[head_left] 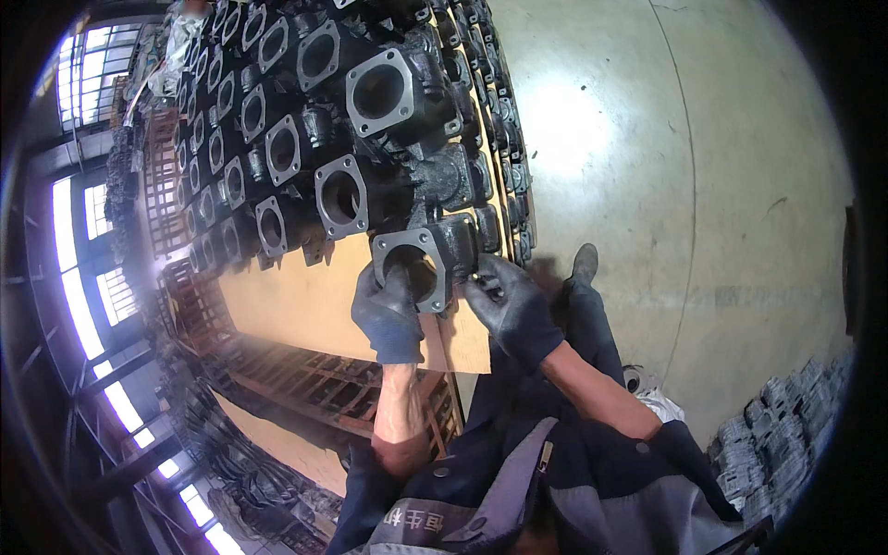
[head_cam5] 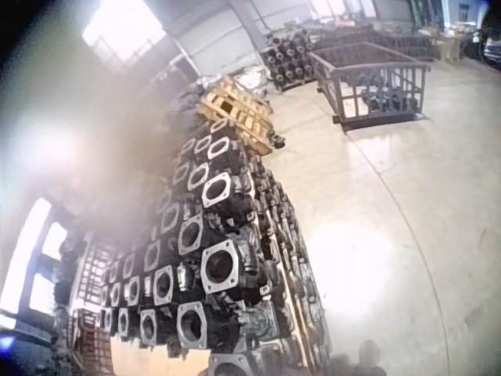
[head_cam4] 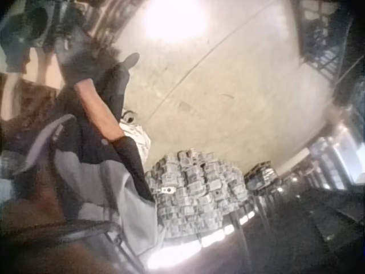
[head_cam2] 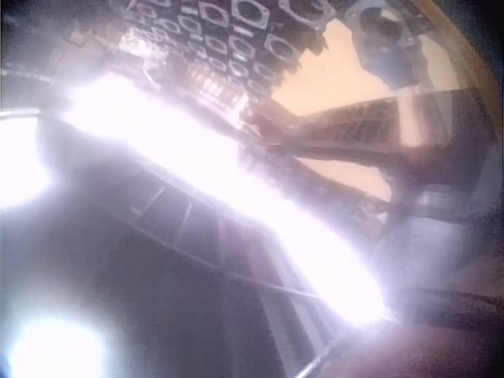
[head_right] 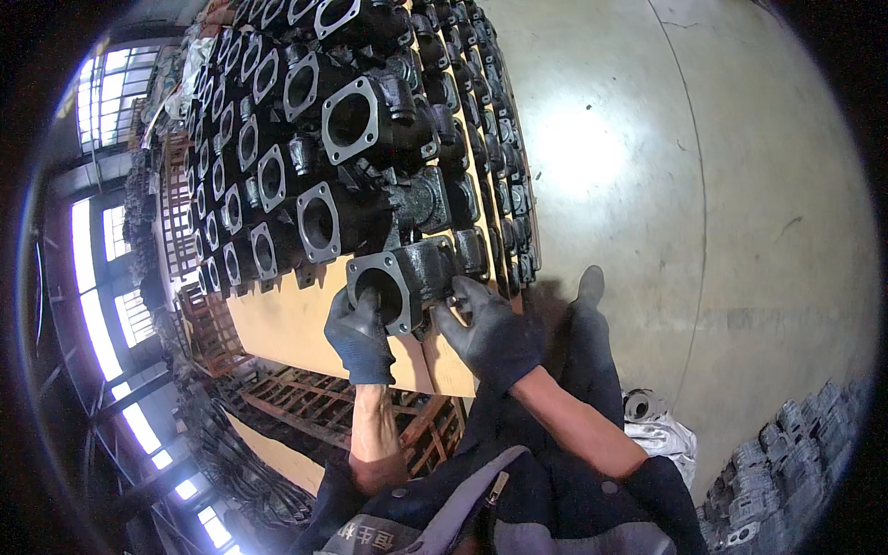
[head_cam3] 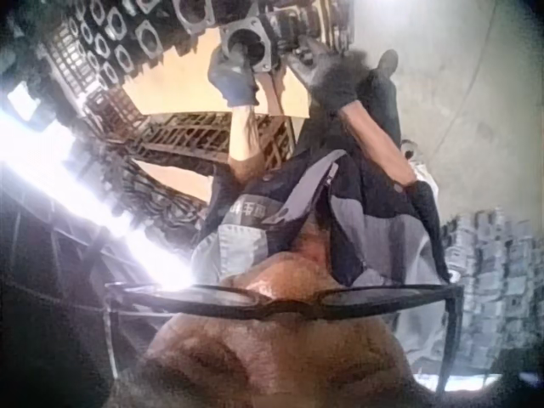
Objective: The person picks up metal parts from a table, sits on the floor, and uses a handheld rotary tool to grind and smooth the surfaces. After finishing each part, they stand up and place it back on the table among other similar parts.
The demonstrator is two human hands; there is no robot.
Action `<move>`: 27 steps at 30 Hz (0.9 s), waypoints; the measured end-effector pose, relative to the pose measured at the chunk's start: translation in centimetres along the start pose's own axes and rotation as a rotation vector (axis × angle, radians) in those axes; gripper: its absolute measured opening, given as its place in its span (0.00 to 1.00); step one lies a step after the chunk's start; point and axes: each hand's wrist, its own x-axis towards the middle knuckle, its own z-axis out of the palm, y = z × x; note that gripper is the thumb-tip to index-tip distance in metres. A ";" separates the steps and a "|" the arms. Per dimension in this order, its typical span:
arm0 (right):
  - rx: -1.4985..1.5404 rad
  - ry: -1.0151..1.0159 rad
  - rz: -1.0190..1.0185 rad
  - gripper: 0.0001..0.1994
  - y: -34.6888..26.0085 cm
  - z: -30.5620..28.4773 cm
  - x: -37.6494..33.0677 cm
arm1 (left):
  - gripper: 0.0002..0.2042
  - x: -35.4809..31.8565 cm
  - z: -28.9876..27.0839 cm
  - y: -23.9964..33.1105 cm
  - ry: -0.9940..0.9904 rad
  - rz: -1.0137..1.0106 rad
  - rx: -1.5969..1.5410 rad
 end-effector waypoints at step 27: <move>-0.102 -0.101 0.037 0.09 3.9 -1.1 1.1 | 0.13 0.4 0.1 -1.2 0.036 0.065 0.083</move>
